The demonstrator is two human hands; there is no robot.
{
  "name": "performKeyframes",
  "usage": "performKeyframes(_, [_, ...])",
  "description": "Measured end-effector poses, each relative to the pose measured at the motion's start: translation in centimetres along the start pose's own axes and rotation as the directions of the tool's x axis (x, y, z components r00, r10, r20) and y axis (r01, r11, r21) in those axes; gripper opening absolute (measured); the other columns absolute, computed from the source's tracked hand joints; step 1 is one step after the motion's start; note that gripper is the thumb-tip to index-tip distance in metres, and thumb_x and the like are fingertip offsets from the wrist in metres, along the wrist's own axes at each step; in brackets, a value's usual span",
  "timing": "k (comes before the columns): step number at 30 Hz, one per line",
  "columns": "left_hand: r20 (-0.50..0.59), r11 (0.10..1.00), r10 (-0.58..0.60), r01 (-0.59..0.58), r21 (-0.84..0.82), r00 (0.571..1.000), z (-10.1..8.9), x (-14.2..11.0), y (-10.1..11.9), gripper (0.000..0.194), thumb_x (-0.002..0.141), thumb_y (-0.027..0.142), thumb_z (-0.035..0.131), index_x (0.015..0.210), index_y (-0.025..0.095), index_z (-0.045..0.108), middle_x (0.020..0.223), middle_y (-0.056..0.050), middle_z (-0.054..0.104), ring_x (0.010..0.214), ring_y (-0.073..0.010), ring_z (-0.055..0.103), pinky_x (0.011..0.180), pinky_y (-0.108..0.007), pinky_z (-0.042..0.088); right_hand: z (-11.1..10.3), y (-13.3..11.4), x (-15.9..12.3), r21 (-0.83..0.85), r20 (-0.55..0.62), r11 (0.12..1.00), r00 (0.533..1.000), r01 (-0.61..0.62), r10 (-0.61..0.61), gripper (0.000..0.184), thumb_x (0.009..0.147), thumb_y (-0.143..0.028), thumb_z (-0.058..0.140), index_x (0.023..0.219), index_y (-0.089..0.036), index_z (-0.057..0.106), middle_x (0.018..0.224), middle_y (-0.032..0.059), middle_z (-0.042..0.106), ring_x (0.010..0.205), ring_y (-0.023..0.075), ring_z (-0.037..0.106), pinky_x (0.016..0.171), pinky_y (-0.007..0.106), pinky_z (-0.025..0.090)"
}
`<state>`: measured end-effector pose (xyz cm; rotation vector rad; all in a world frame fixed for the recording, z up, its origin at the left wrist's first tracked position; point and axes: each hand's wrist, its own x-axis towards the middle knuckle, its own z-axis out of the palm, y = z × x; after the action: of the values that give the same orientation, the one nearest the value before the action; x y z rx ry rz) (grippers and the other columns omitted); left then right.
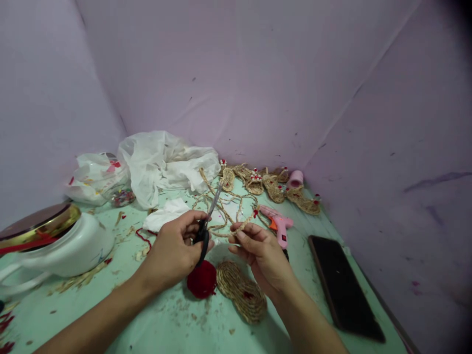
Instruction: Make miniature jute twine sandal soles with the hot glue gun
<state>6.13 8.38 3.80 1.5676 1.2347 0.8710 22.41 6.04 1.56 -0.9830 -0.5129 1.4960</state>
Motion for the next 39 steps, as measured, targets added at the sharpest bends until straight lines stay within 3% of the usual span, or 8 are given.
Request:
performKeyframes(8, [0.031, 0.990, 0.027, -0.022, -0.141, 0.999, 0.5, -0.1, -0.1, 0.034, 0.064, 0.017, 0.062, 0.097, 0.017, 0.055, 0.084, -0.003, 0.065, 0.081, -0.0177, 0.061, 0.066, -0.023, 0.046, 1.2, 1.5, -1.1, 0.099, 0.116, 0.993, 0.992, -0.060, 0.048, 0.024, 0.051, -0.019, 0.081, 0.071, -0.017, 0.068, 0.065, -0.0009, 0.065, 0.062, 0.0101, 0.062, 0.067, 0.022, 0.052])
performKeyframes(12, [0.119, 1.000, 0.031, -0.030, -0.004, 0.992, -0.6, 0.1, 0.5, 0.033, 0.065, 0.013, 0.055, 0.098, 0.017, 0.057, 0.069, 0.001, 0.059, 0.062, -0.0123, 0.054, 0.052, -0.019, 0.038, 0.2, 0.8, -0.1, 0.035, 0.152, 0.997, 0.987, -0.062, 0.056, 0.026, 0.055, -0.021, 0.080, 0.079, -0.016, 0.070, 0.069, 0.0013, 0.067, 0.063, 0.0109, 0.062, 0.065, 0.023, 0.053])
performKeyframes(15, [0.273, 0.978, 0.090, -0.137, 0.158, 0.958, -1.9, 0.3, 0.8, 0.047, 0.064, 0.008, 0.049, 0.110, 0.020, 0.053, 0.058, 0.007, 0.044, 0.053, -0.0092, 0.042, 0.049, -0.018, 0.031, -1.2, -0.7, 0.7, -0.001, 0.097, 0.994, 0.990, -0.107, 0.106, 0.025, 0.061, -0.035, 0.075, 0.077, -0.016, 0.071, 0.072, 0.0028, 0.068, 0.058, 0.0107, 0.060, 0.056, 0.023, 0.053])
performKeyframes(19, [0.401, 0.875, 0.149, -0.309, 0.373, 0.904, -3.1, 0.3, 1.1, 0.062, 0.060, 0.006, 0.046, 0.120, 0.023, 0.048, 0.057, 0.007, 0.044, 0.054, -0.0102, 0.040, 0.051, -0.020, 0.029, -2.2, -2.2, 0.4, -0.288, 0.206, 0.933, 0.937, -0.218, 0.283, 0.032, 0.063, -0.042, 0.072, 0.073, -0.012, 0.071, 0.068, 0.0051, 0.067, 0.056, 0.0126, 0.060, 0.048, 0.023, 0.050])
performKeyframes(26, [0.433, 0.781, 0.187, -0.401, 0.479, 0.882, -3.3, 0.2, 1.2, 0.061, 0.062, 0.008, 0.046, 0.120, 0.026, 0.049, 0.070, 0.003, 0.060, 0.064, -0.0141, 0.053, 0.058, -0.022, 0.035, -0.9, -0.6, -1.2, -0.578, 0.370, 0.803, 0.829, -0.148, 0.419, 0.022, 0.065, -0.033, 0.071, 0.066, -0.012, 0.070, 0.050, -0.0010, 0.059, 0.042, 0.0051, 0.048, 0.042, 0.016, 0.034])
performKeyframes(30, [0.305, 0.830, 0.245, -0.362, 0.424, 0.920, -2.8, 0.4, 0.6, 0.050, 0.065, 0.009, 0.047, 0.112, 0.023, 0.055, 0.083, 0.001, 0.064, 0.074, -0.0145, 0.056, 0.066, -0.023, 0.039, -0.1, 0.2, -1.3, -0.490, 0.350, 0.865, 0.886, -0.103, 0.304, 0.020, 0.064, -0.033, 0.071, 0.071, -0.014, 0.071, 0.056, 0.0002, 0.062, 0.046, 0.0078, 0.052, 0.046, 0.020, 0.040])
performKeyframes(35, [0.044, 0.862, 0.296, -0.287, 0.417, 0.954, -2.7, 0.0, 0.9, 0.036, 0.068, 0.025, 0.057, 0.104, 0.022, 0.054, 0.077, 0.002, 0.061, 0.065, -0.0122, 0.053, 0.061, -0.022, 0.040, 0.0, -0.6, -0.9, -0.425, 0.146, 0.905, 0.987, 0.004, 0.064, 0.018, 0.055, -0.026, 0.074, 0.069, -0.015, 0.073, 0.047, -0.0022, 0.057, 0.035, 0.0067, 0.046, 0.037, 0.020, 0.038])
performKeyframes(39, [0.236, 0.753, 0.325, -0.402, 0.521, 0.916, -2.7, -0.9, 1.7, 0.034, 0.066, 0.024, 0.055, 0.100, 0.021, 0.054, 0.079, 0.000, 0.062, 0.067, -0.0147, 0.054, 0.062, -0.025, 0.041, 0.0, -1.9, -0.8, -0.421, 0.047, 0.906, 0.999, 0.040, -0.022, 0.018, 0.051, -0.022, 0.072, 0.067, -0.014, 0.073, 0.049, -0.0011, 0.058, 0.034, 0.0058, 0.044, 0.035, 0.020, 0.038])
